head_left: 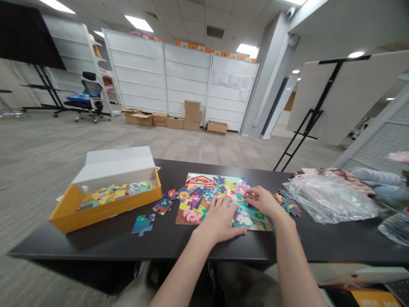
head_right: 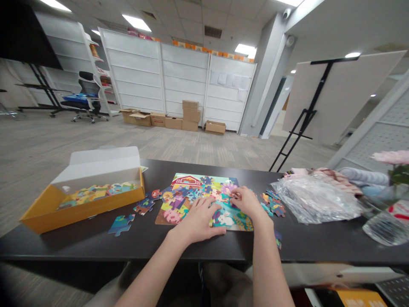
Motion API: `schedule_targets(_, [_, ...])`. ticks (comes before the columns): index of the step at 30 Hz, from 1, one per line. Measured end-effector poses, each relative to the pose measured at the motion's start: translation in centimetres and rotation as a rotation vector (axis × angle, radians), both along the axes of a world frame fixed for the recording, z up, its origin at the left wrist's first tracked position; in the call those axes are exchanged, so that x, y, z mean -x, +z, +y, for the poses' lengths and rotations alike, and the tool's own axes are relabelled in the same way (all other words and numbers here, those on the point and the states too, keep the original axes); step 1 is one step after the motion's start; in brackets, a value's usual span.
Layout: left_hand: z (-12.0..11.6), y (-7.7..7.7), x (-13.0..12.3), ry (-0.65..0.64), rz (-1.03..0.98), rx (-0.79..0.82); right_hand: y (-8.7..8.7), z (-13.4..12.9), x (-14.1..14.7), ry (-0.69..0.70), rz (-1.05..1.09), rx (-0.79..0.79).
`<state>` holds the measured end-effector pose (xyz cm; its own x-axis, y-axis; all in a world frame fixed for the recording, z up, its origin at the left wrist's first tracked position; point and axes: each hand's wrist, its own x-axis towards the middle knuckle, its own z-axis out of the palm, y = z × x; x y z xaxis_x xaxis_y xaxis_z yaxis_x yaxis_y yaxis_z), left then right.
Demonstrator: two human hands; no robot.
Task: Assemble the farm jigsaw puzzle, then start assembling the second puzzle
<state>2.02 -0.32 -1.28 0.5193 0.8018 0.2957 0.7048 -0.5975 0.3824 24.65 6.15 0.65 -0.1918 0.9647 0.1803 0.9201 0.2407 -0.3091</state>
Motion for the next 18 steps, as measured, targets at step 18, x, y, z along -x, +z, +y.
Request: schedule_targets(18, [0.2,0.0,0.1,-0.01,0.009,-0.059,3.8,3.0,1.2,0.342,-0.464,0.196])
